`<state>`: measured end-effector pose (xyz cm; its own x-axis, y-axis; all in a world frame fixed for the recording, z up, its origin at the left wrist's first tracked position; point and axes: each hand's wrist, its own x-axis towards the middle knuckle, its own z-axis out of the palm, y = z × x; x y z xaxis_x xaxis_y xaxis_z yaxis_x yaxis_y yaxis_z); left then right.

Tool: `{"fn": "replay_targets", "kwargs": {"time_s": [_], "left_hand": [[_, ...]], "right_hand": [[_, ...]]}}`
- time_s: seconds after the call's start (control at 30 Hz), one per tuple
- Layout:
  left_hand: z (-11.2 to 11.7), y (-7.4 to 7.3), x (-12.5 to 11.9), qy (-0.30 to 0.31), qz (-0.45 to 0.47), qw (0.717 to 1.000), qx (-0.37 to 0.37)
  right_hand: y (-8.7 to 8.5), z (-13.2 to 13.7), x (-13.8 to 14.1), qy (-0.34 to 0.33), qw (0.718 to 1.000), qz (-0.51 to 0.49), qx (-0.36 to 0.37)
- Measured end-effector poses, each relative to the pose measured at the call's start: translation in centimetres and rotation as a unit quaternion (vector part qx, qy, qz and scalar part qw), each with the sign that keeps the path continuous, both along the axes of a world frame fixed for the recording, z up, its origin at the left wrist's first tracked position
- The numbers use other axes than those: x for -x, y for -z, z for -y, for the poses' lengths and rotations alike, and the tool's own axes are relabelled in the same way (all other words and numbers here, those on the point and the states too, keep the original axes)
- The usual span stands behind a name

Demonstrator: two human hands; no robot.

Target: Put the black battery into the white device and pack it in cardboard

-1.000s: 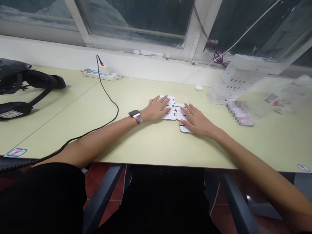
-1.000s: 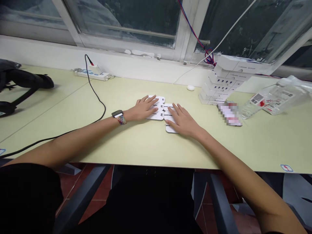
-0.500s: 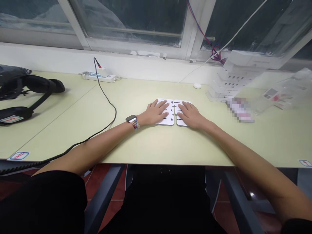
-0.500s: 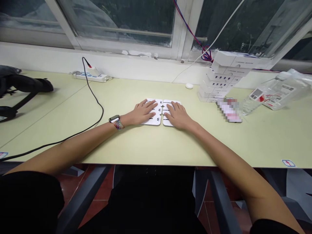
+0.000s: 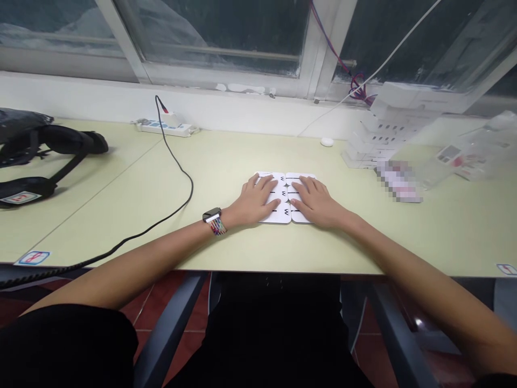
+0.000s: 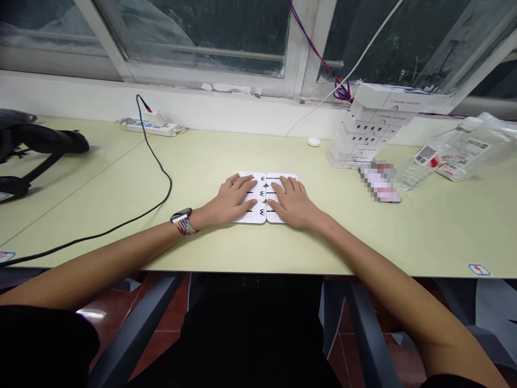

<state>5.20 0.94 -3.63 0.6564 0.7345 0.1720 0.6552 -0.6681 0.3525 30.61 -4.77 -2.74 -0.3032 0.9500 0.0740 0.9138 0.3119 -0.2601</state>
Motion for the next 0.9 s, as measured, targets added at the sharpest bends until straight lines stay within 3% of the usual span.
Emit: {"fn": "replay_targets", "kwargs": {"time_s": [0.27,0.7,0.9], "left_hand": [[0.5,-0.3,0.2,0.011,-0.002,1.000,0.007],[0.1,-0.2,0.3,0.016,-0.003,0.999,0.029],[-0.4,-0.2,0.5,0.021,0.027,0.999,0.038]], "right_hand": [[-0.3,1.1,0.5,-0.001,1.000,0.000,-0.012],[-0.7,1.2,0.8,0.015,0.999,0.021,0.028],[-0.6,1.3,0.7,0.011,1.000,-0.019,-0.018]]}}
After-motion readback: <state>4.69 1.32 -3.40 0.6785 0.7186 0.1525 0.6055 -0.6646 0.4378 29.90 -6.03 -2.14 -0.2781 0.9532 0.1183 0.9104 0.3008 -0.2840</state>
